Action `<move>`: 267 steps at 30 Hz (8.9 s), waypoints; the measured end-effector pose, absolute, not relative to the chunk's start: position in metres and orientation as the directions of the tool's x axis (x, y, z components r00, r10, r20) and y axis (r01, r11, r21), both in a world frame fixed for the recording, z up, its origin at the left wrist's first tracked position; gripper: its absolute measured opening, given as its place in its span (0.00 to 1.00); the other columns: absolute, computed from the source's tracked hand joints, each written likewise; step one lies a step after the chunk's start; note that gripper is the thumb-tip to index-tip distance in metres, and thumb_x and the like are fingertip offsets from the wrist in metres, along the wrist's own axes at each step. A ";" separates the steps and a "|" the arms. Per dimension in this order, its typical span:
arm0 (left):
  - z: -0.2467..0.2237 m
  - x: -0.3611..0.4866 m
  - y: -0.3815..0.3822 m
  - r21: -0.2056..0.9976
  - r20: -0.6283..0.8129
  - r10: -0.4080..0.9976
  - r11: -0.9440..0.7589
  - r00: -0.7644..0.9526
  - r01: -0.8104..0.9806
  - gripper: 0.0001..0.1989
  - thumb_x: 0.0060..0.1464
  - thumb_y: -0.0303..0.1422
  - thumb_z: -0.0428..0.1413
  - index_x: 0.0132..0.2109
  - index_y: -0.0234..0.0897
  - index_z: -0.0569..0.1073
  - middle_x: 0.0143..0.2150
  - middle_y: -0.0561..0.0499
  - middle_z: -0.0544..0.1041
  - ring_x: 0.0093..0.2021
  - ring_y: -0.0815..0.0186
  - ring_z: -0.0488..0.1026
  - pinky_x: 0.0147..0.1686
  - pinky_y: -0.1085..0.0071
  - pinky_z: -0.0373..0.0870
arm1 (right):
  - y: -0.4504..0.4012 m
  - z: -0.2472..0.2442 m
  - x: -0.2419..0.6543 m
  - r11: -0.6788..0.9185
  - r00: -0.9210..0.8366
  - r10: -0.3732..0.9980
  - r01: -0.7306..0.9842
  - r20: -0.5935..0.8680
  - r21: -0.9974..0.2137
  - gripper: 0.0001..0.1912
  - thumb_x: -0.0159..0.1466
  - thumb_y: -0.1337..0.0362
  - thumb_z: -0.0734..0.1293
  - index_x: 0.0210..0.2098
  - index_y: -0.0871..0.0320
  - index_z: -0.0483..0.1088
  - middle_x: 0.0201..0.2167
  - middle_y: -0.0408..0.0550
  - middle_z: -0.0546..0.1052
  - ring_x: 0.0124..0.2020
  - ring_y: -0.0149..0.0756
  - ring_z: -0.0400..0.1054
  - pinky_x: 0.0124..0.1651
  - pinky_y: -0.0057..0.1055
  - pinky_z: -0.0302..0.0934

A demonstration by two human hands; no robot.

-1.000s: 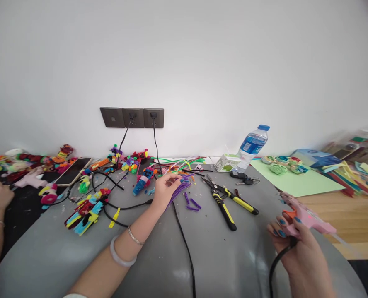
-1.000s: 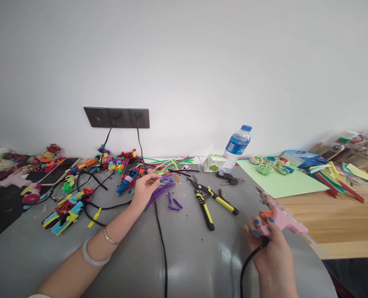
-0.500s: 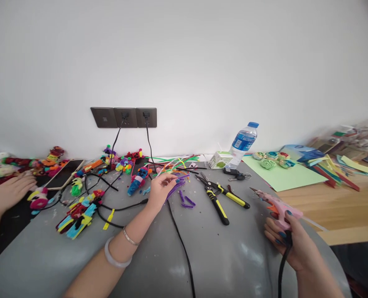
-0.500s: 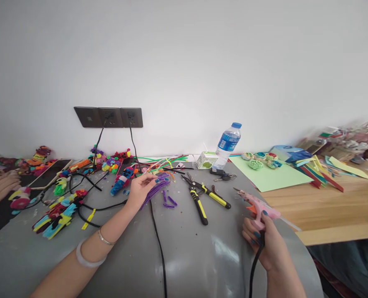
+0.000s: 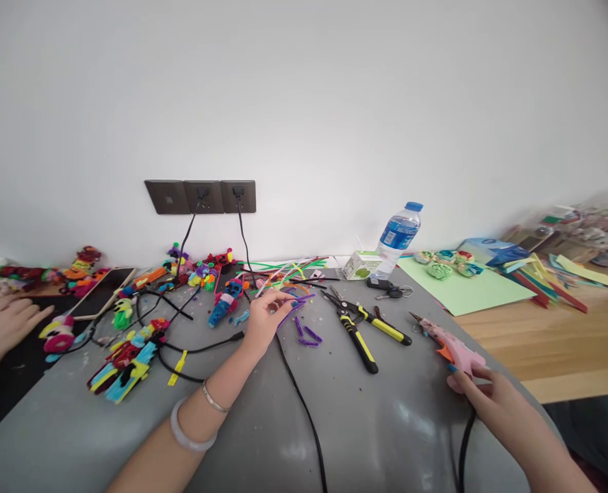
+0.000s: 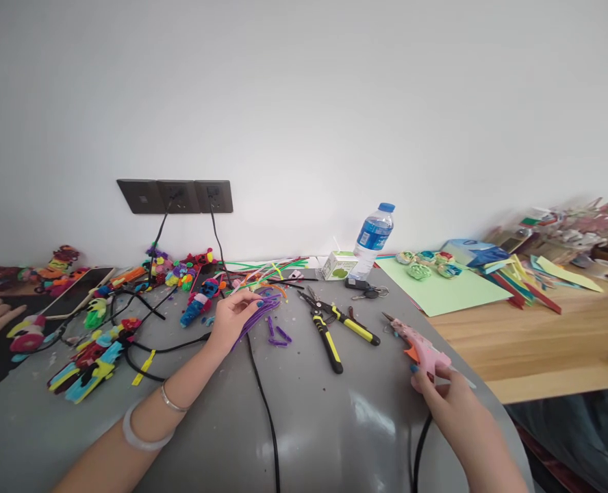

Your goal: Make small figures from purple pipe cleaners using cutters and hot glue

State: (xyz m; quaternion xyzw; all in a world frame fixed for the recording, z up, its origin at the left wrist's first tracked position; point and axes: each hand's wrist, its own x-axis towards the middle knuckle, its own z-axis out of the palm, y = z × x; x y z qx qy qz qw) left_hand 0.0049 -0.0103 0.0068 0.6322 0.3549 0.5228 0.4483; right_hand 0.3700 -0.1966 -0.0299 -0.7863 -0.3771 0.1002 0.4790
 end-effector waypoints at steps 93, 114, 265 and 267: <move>0.001 0.003 -0.004 0.960 0.253 0.918 -0.278 0.306 0.042 0.11 0.49 0.38 0.61 0.33 0.34 0.80 0.30 0.48 0.79 0.29 0.66 0.71 0.29 0.73 0.65 | -0.069 -0.003 0.180 0.561 0.053 0.776 0.398 0.629 -0.726 0.05 0.63 0.68 0.64 0.31 0.55 0.71 0.29 0.47 0.70 0.30 0.37 0.63 0.33 0.35 0.57; 0.006 0.004 -0.010 0.899 0.378 0.829 -0.436 0.412 0.052 0.08 0.54 0.35 0.59 0.39 0.35 0.75 0.36 0.48 0.76 0.32 0.68 0.70 0.30 0.74 0.67 | -0.065 -0.020 0.184 0.428 0.162 0.858 0.298 0.487 -0.853 0.06 0.65 0.64 0.62 0.31 0.55 0.65 0.29 0.44 0.67 0.31 0.35 0.60 0.34 0.31 0.55; 0.013 0.008 -0.016 0.846 0.344 0.867 -0.453 0.361 0.281 0.03 0.50 0.29 0.56 0.32 0.35 0.75 0.26 0.53 0.74 0.24 0.71 0.64 0.25 0.75 0.60 | -0.068 -0.013 0.182 0.476 0.079 0.845 0.341 0.530 -0.810 0.08 0.66 0.62 0.61 0.30 0.54 0.66 0.28 0.45 0.68 0.31 0.37 0.63 0.34 0.32 0.58; 0.013 0.008 -0.017 0.843 0.349 0.865 -0.458 0.361 0.282 0.03 0.50 0.28 0.56 0.32 0.35 0.75 0.26 0.53 0.74 0.24 0.71 0.63 0.25 0.75 0.60 | -0.068 -0.013 0.182 0.481 0.077 0.842 0.339 0.534 -0.808 0.07 0.66 0.63 0.62 0.31 0.54 0.66 0.28 0.45 0.68 0.31 0.37 0.63 0.34 0.32 0.58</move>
